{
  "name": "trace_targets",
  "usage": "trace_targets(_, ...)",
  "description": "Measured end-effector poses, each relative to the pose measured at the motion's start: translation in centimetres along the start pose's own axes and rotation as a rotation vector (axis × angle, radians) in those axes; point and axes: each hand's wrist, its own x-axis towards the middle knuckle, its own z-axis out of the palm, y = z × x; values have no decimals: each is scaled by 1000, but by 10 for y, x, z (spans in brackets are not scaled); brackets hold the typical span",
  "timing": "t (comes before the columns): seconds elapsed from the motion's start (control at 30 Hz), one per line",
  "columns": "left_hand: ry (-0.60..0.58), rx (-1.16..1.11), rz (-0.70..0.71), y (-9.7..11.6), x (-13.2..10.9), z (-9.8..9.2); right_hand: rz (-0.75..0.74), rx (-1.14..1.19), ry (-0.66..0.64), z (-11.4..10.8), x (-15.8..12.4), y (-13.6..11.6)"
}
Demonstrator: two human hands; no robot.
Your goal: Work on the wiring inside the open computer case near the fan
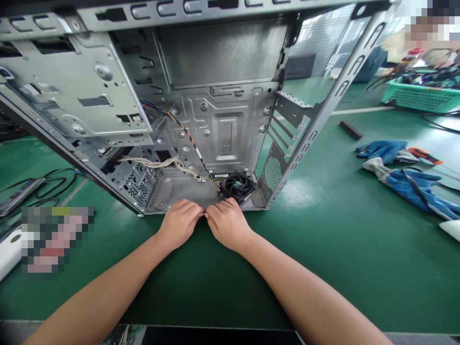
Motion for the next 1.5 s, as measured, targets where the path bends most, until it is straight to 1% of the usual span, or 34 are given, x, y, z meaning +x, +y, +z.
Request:
trace_targets(0.23,-17,-10,-14,1,0,1,-4,33,1,0,-1,0)
trace_targets(0.57,-44,-21,-10,-1,0,0,-15,-5,10,2,-1,1)
trace_targets(0.8,-37,-52,-13,0,0,0,-18,-12,16,2,0,0)
trace_targets(1.03,21,-15,-13,-1,0,1,-29,-19,22,2,0,-1)
trace_targets(1.27,5,34,1,-2,-2,4,-26,-18,21,3,-1,0)
trace_targets(1.5,21,14,-10,-2,-2,4,-25,-21,19,3,-1,0)
